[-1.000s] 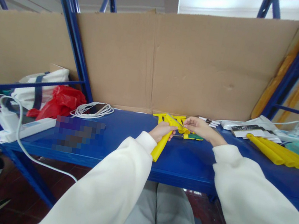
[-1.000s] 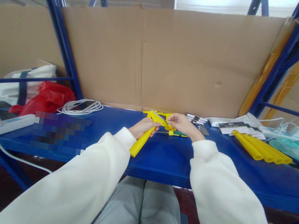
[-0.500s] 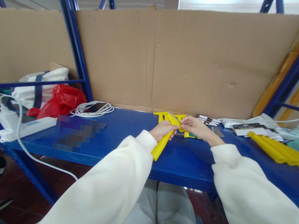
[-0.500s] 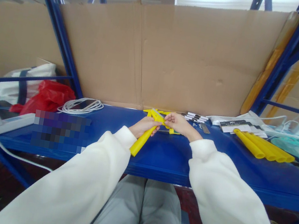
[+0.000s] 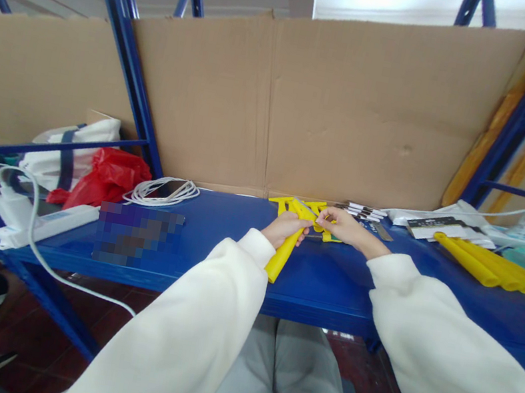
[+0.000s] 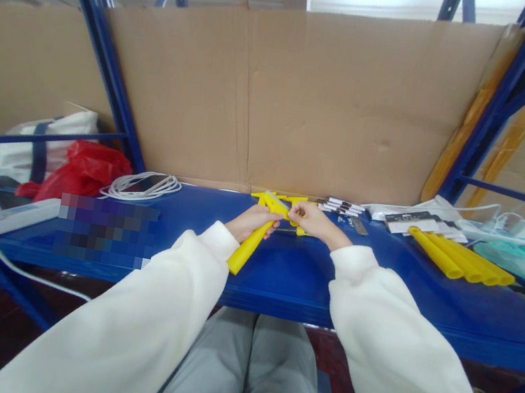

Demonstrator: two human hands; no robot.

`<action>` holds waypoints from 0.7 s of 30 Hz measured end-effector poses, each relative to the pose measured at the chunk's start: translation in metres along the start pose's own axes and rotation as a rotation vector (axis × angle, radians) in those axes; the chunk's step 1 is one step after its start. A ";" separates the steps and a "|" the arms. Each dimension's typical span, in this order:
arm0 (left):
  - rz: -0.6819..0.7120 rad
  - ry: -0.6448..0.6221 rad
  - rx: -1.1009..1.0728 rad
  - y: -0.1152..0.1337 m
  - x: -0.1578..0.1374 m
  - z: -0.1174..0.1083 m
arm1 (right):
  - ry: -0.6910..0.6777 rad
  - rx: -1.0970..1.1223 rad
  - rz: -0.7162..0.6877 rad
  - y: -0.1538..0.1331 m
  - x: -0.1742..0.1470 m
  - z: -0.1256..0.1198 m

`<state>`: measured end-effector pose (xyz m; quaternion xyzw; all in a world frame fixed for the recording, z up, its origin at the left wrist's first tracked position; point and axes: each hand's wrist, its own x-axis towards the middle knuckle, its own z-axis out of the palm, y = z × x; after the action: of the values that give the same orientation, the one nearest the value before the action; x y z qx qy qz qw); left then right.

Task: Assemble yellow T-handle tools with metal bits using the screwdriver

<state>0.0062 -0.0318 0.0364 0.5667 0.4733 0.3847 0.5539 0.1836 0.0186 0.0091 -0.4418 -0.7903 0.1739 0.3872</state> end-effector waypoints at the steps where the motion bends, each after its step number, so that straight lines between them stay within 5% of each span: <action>1: 0.001 -0.003 0.002 0.000 0.000 0.000 | -0.004 -0.005 -0.010 0.000 0.000 0.000; 15: 0.018 0.028 -0.043 -0.002 0.005 -0.004 | 0.166 -0.174 0.051 0.014 0.004 -0.004; 21: 0.012 0.102 -0.096 -0.003 0.008 -0.007 | -0.120 -0.622 0.200 0.026 -0.009 -0.050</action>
<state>0.0006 -0.0226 0.0333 0.5220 0.4784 0.4389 0.5533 0.2395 0.0216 0.0211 -0.6031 -0.7797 -0.0128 0.1677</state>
